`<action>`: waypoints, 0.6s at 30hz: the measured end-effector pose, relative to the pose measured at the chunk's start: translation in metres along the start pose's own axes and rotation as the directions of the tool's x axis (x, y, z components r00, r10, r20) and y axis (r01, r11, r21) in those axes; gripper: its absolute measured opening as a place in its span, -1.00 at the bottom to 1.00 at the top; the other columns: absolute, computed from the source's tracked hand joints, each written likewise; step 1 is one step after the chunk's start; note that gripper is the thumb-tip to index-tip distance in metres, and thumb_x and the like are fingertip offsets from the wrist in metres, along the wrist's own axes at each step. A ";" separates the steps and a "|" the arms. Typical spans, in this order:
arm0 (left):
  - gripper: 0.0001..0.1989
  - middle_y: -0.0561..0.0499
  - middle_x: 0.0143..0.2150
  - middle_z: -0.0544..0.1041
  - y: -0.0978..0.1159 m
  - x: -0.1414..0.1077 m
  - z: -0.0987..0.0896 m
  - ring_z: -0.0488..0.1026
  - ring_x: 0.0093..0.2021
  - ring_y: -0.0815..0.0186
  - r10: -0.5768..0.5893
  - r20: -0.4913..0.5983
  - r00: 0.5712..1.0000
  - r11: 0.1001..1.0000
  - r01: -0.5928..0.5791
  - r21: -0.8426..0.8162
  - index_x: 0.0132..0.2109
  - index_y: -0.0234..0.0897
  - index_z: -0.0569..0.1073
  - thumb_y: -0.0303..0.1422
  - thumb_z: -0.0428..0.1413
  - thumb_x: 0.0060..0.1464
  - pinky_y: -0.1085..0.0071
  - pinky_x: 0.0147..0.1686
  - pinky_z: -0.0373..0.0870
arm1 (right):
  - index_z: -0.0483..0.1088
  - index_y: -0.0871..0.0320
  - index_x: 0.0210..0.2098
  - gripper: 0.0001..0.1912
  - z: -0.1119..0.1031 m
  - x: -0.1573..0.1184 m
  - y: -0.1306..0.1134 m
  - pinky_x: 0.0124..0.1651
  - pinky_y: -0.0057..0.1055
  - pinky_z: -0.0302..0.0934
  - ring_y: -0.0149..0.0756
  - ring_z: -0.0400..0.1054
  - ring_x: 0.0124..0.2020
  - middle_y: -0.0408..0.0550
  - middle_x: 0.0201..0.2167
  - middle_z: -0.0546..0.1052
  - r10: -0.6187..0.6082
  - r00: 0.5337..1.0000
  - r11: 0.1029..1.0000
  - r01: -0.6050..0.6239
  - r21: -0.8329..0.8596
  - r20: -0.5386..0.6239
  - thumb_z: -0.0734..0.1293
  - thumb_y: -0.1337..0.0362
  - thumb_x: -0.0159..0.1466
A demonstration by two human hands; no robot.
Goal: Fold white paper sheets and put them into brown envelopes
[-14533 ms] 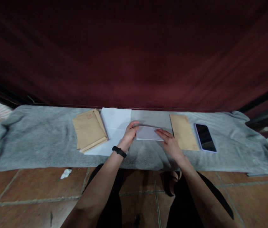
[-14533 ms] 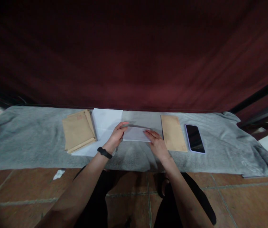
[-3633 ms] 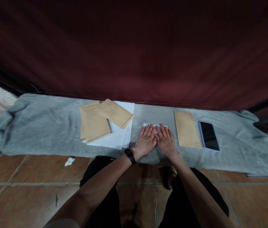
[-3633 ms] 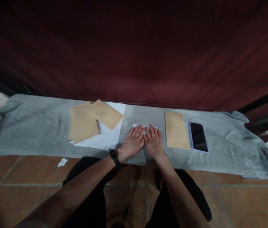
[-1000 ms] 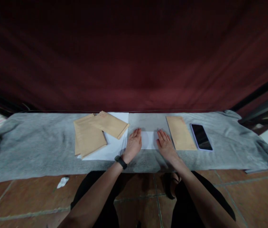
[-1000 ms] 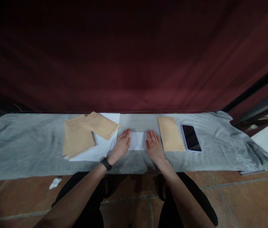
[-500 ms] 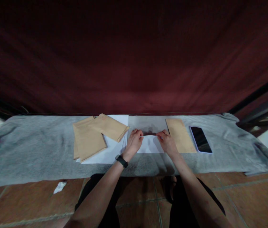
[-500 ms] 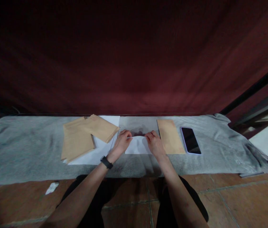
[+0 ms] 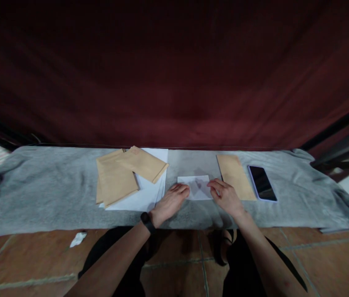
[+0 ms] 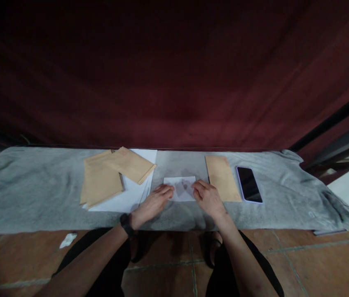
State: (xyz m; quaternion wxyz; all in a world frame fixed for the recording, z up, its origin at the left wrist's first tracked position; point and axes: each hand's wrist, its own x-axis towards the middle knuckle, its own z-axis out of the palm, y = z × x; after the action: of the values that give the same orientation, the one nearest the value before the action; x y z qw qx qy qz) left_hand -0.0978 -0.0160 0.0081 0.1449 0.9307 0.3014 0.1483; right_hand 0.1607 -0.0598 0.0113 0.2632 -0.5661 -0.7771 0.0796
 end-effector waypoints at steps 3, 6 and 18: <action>-0.64 -0.06 0.16 0.47 0.005 -0.006 0.003 0.36 0.23 0.23 -0.025 0.054 0.998 0.998 0.028 -0.057 -0.07 -0.21 0.41 -0.68 -0.03 0.07 0.20 0.29 0.24 | 0.39 0.07 0.17 -0.61 0.017 0.004 -0.008 0.24 -0.24 0.25 -0.23 0.37 0.18 0.00 0.18 0.48 0.043 0.999 0.999 -0.043 0.016 0.012 0.11 0.25 0.44; -0.58 -0.05 0.31 0.37 0.006 -0.006 0.006 0.24 0.35 0.23 -0.071 0.059 0.996 0.989 0.078 -0.123 0.00 -0.17 0.42 -0.64 0.03 0.03 0.19 0.34 0.20 | 0.21 0.08 0.35 -0.50 0.042 0.006 -0.019 0.37 -0.10 0.09 -0.17 0.14 0.37 0.03 0.39 0.23 0.030 0.993 0.996 -0.020 -0.088 0.117 0.08 0.16 0.47; -0.49 -0.31 0.37 0.28 -0.002 -0.010 0.019 0.15 0.41 0.07 -0.266 -0.095 0.959 0.935 0.281 0.216 0.31 -0.46 0.26 -0.25 -0.07 0.35 0.10 0.38 0.04 | 0.08 0.24 0.41 -0.39 0.071 -0.010 -0.002 0.39 -0.03 -0.03 -0.07 0.02 0.43 0.18 0.41 0.16 0.125 0.992 0.949 -0.118 -0.292 0.007 0.08 0.09 0.47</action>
State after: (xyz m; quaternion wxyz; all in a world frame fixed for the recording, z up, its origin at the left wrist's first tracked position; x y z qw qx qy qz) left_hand -0.0996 -0.0240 -0.0120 0.0469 0.8848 0.4475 0.1212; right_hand 0.1253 -0.0578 -0.0516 0.1618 -0.6444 -0.7473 -0.0123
